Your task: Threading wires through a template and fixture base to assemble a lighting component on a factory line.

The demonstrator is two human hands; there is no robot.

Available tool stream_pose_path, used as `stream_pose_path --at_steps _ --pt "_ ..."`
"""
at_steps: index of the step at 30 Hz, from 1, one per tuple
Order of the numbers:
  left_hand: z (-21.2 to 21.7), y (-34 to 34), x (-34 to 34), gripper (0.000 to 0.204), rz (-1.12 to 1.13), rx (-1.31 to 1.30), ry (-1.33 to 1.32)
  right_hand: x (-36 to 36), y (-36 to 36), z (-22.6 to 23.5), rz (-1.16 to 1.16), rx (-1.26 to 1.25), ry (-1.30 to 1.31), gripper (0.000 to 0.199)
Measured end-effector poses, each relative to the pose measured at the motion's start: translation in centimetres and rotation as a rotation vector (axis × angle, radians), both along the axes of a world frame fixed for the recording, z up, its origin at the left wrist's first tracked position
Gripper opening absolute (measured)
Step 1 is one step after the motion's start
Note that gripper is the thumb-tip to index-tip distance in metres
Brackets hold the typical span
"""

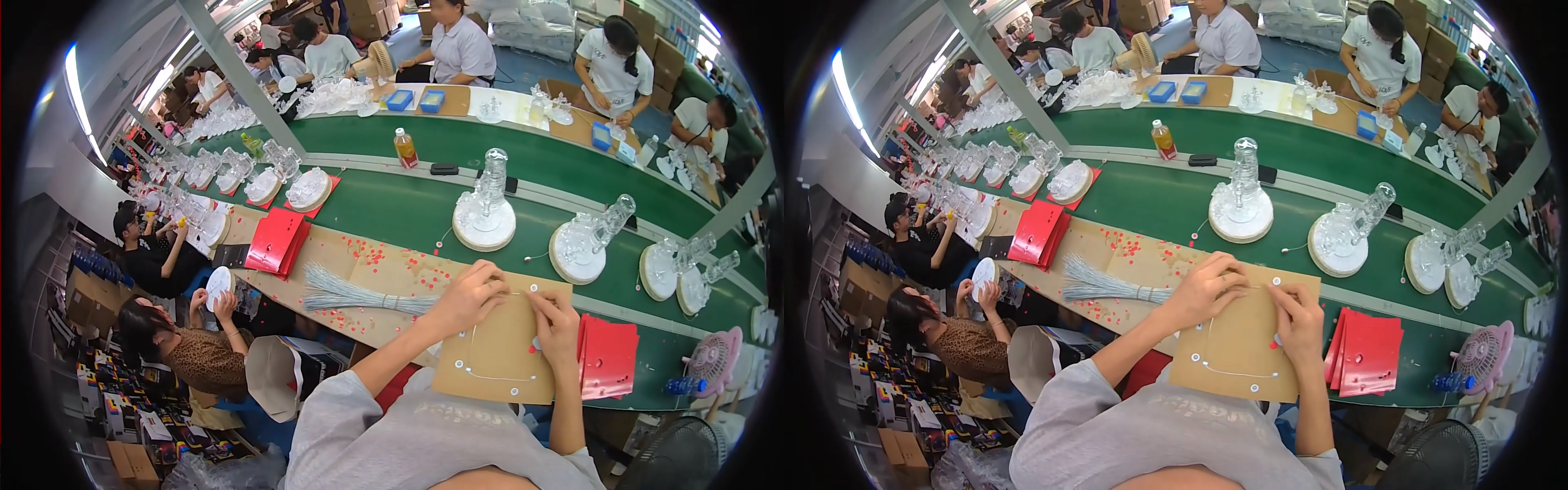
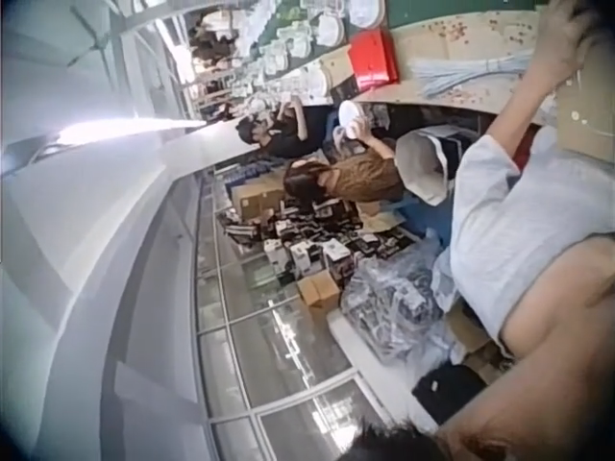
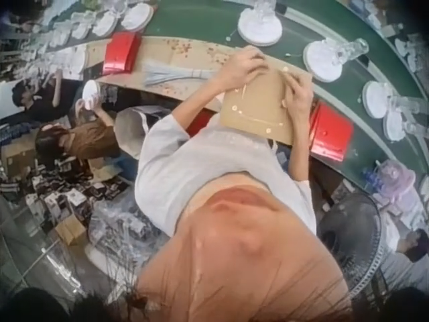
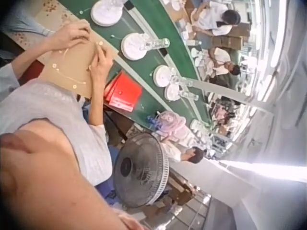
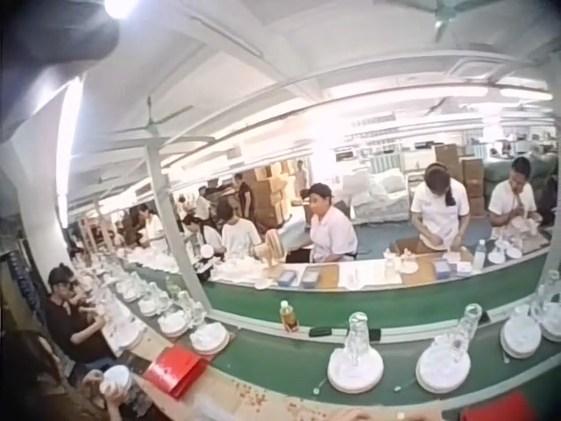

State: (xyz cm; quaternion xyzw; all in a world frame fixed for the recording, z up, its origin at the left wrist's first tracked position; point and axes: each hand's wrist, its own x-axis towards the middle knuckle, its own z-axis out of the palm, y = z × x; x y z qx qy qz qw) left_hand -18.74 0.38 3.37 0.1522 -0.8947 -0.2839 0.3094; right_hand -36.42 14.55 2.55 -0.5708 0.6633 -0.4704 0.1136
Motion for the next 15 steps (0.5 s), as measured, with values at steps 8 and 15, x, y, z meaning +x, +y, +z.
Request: stream_pose_path --at_steps 8,15 --pt "0.8 2.5 -1.7 0.020 0.124 -0.323 -0.055 -1.2 -0.2 1.0 0.047 -0.009 -0.141 0.016" --pt "0.7 2.1 -1.4 0.017 0.102 -0.280 0.055 -1.3 -1.3 0.5 -0.005 -0.028 -0.241 0.012"
